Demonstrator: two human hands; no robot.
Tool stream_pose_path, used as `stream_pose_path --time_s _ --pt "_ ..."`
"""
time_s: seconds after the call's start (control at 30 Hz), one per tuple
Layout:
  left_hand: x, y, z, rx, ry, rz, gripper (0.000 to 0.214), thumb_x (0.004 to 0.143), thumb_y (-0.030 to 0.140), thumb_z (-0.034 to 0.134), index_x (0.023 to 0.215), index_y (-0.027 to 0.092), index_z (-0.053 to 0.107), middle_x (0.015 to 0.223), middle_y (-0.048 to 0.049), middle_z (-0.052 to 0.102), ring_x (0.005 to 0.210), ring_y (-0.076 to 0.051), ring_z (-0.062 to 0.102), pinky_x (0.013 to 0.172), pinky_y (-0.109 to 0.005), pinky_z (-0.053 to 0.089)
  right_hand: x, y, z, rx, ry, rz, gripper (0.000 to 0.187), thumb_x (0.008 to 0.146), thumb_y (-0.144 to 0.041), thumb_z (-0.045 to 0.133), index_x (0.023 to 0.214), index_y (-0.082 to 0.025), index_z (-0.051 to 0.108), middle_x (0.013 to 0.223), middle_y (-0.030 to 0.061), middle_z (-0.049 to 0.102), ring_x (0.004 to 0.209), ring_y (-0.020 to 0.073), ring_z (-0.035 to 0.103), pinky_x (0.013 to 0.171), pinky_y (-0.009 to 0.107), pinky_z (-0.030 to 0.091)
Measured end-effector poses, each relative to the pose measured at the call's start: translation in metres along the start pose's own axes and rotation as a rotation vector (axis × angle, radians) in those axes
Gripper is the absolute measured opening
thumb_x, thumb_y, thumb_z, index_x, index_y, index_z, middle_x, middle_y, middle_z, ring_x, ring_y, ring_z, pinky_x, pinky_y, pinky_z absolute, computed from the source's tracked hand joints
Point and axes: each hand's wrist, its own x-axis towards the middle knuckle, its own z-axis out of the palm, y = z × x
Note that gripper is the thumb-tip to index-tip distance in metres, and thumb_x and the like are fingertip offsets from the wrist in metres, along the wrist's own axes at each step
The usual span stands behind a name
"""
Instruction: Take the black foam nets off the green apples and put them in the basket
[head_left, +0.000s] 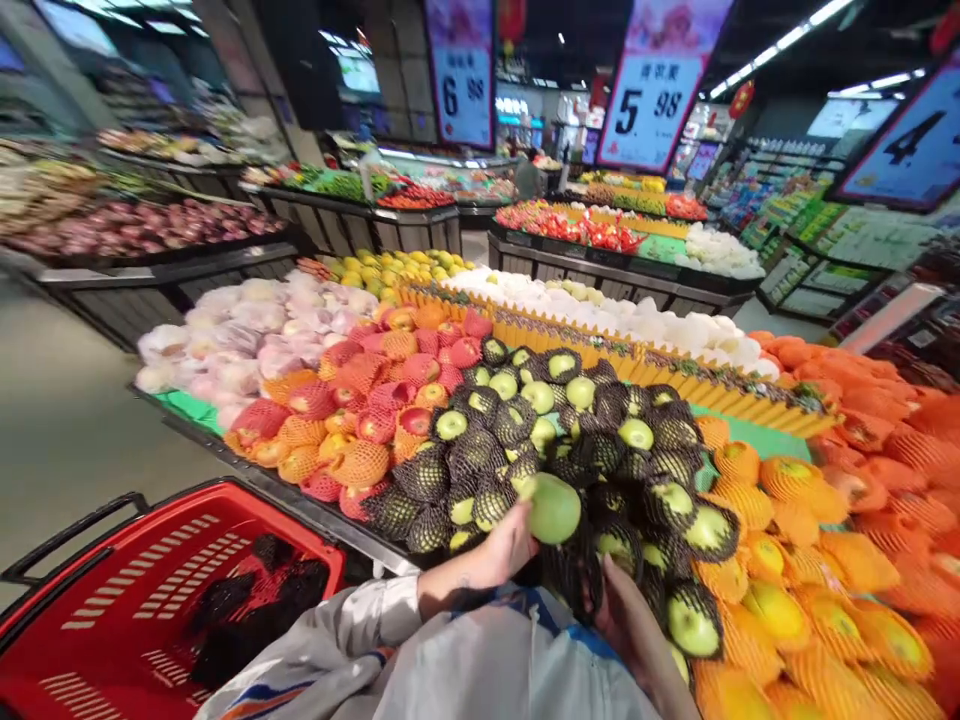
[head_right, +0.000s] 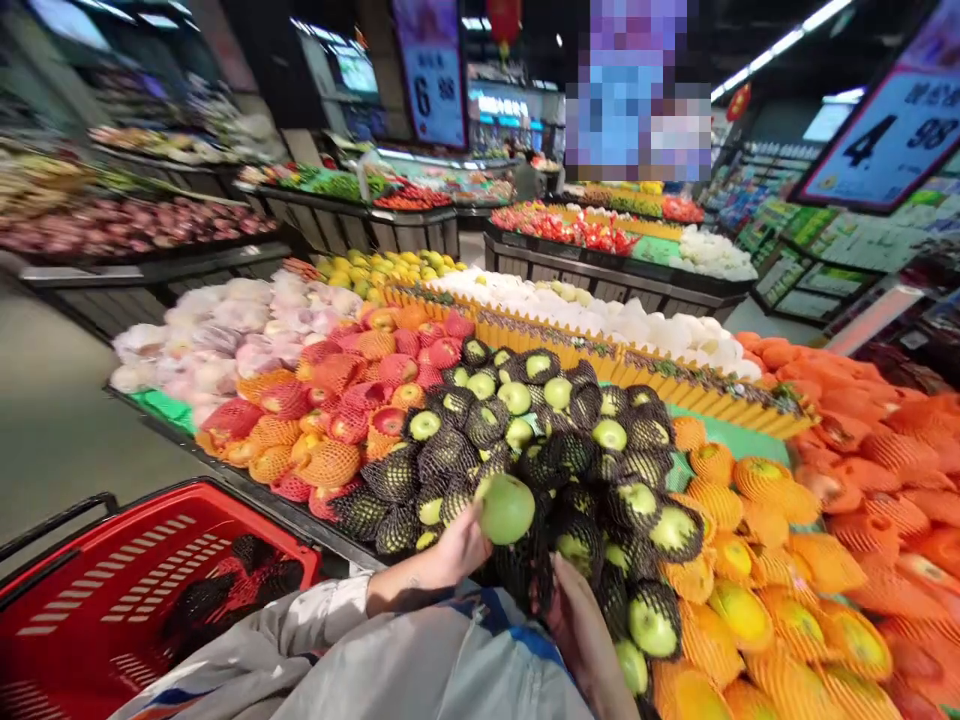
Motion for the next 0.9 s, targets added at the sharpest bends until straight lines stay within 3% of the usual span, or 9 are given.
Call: stream_pose_path --time_s 0.1,0.23,0.33,0.47,0.53,0.73,0.8,0.9 --pt "0.001 0.005 0.000 0.093 -0.017 0.085 0.078 0.064 0.060 0.083 0.129 0.021 0.061 0.121 -0.0101 0.069 0.122 -0.034 0.061 0.098 -0.042 0.053 0.014 0.004 -0.019 0.061 0.096 0.010 0.044 0.054 -0.050 0.093 0.091 -0.028 0.080 0.099 0.0009 0.079 0.085 0.0191 0.073 0.071 0.028 0.061" --pt "-0.004 0.017 0.002 0.555 -0.152 0.199 0.115 0.047 0.039 0.099 0.145 0.024 0.040 0.132 -0.0100 0.059 0.123 -0.033 0.057 0.109 -0.048 0.045 0.025 -0.005 -0.028 -0.015 0.017 -0.067 0.038 0.066 -0.048 0.089 0.098 -0.029 0.078 0.097 0.0016 0.079 0.078 0.0180 0.073 0.071 0.028 0.060" --pt "-0.002 0.018 0.001 0.810 -0.262 0.287 0.138 0.038 0.043 0.100 0.153 0.022 0.027 0.127 -0.0114 0.060 0.117 -0.030 0.059 0.110 -0.048 0.045 0.025 -0.015 -0.022 0.015 -0.005 -0.093 0.038 0.069 -0.049 0.087 0.101 -0.029 0.077 0.097 0.0019 0.078 0.076 0.0180 0.072 0.074 0.028 0.059" --pt "0.005 0.010 -0.009 1.040 -0.235 0.445 0.147 0.029 0.050 0.099 0.154 0.018 0.029 0.145 -0.0203 0.045 0.132 -0.039 0.049 0.118 -0.054 0.036 0.021 -0.025 -0.011 0.011 -0.073 -0.113 0.035 0.069 -0.043 0.088 0.097 -0.027 0.075 0.091 0.0021 0.076 0.076 0.0173 0.069 0.075 0.028 0.057" --pt "0.007 0.007 -0.014 1.103 -0.232 0.444 0.152 0.031 0.051 0.098 0.158 0.017 0.023 0.152 -0.0224 0.039 0.138 -0.041 0.044 0.120 -0.055 0.033 0.017 -0.027 -0.007 -0.048 -0.093 -0.137 0.031 0.068 -0.038 0.090 0.091 -0.024 0.074 0.083 0.0009 0.073 0.073 0.0155 0.067 0.072 0.025 0.056" --pt "-0.001 0.015 -0.006 1.170 -0.152 0.406 0.140 0.039 0.050 0.096 0.157 0.015 0.030 0.155 -0.0230 0.043 0.139 -0.040 0.047 0.119 -0.049 0.038 0.005 -0.027 0.001 0.030 0.052 -0.184 0.035 0.068 -0.049 0.087 0.091 -0.027 0.072 0.111 0.0026 0.074 0.094 0.0204 0.070 0.082 0.027 0.057" --pt "-0.006 0.022 0.001 1.205 -0.102 0.403 0.131 0.044 0.049 0.094 0.156 0.015 0.035 0.151 -0.0221 0.047 0.136 -0.039 0.049 0.118 -0.051 0.038 0.005 -0.027 0.000 0.060 0.021 -0.122 0.036 0.071 -0.051 0.085 0.096 -0.029 0.072 0.099 0.0030 0.076 0.087 0.0211 0.071 0.082 0.032 0.058" --pt "-0.011 0.029 0.008 1.211 -0.033 0.448 0.118 0.046 0.045 0.093 0.150 0.015 0.046 0.139 -0.0203 0.055 0.129 -0.041 0.051 0.116 -0.058 0.036 0.008 -0.029 -0.002 0.003 -0.135 -0.049 0.040 0.069 -0.049 0.086 0.100 -0.026 0.075 0.079 0.0042 0.073 0.076 0.0230 0.071 0.080 0.038 0.059"
